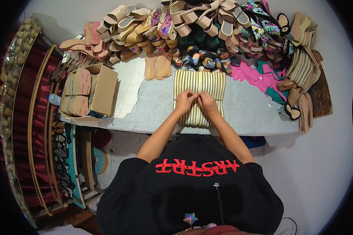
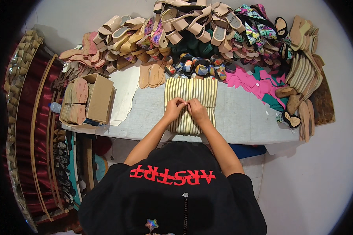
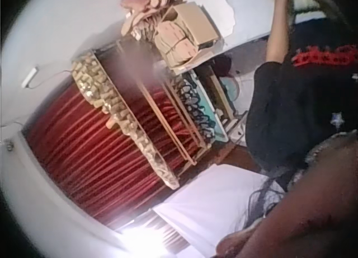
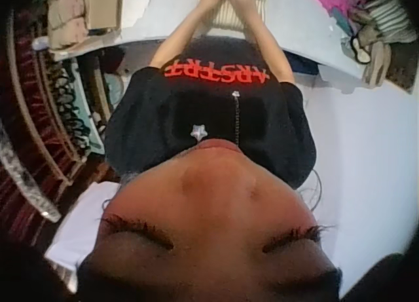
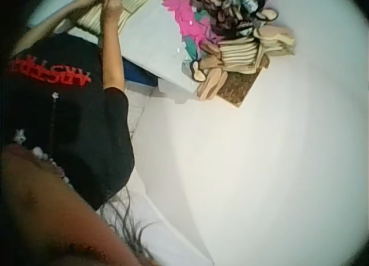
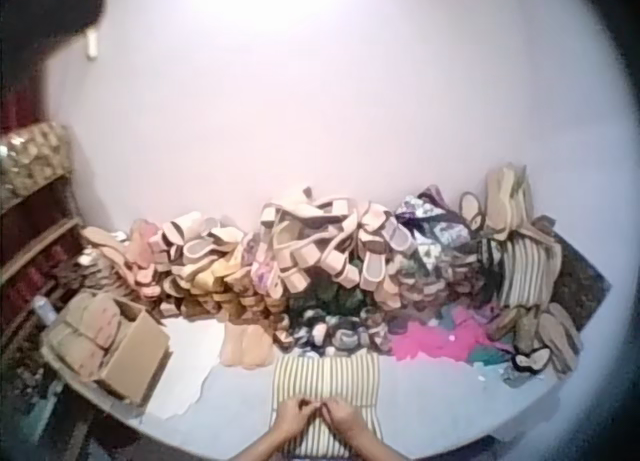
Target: The recorder organizes and bundles various types of shoe soles and platform components on a workshop table.
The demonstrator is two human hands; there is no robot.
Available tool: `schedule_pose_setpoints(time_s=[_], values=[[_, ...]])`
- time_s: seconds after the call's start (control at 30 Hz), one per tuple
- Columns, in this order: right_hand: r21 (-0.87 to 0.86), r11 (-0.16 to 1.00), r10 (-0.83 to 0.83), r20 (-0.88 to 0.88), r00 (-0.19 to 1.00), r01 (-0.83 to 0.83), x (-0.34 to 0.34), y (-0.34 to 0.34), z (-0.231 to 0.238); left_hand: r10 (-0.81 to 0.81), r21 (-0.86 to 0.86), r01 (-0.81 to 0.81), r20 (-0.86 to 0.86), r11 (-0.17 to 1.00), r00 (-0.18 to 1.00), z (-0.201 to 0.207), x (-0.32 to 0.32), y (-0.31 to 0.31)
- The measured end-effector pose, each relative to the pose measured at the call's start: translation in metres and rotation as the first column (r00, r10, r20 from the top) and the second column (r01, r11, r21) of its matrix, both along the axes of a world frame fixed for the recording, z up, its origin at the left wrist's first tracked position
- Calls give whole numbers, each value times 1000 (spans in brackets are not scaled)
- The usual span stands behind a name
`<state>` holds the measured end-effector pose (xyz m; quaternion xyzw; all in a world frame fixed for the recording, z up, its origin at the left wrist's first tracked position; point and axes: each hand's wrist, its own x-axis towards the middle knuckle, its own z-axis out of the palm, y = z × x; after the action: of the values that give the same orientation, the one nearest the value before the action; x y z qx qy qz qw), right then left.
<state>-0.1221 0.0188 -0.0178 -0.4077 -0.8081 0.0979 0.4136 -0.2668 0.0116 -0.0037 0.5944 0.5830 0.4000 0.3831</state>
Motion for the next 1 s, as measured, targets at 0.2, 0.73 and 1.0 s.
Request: schedule_pose_setpoints(time_s=[0.2,0.73,1.0], values=[[-63,998,-1,-64,998,-3,-3,1,0,-4,4,3,33,1000,999,-4,1,3],[-821,555,-351,-374,859,-130,7,26,-2,-16,309,16,0,951,1000,-7,0,-11],[-856,513,-546,-277,791,54,-7,20,4,64,438,-17,-92,899,994,-3,6,-17]])
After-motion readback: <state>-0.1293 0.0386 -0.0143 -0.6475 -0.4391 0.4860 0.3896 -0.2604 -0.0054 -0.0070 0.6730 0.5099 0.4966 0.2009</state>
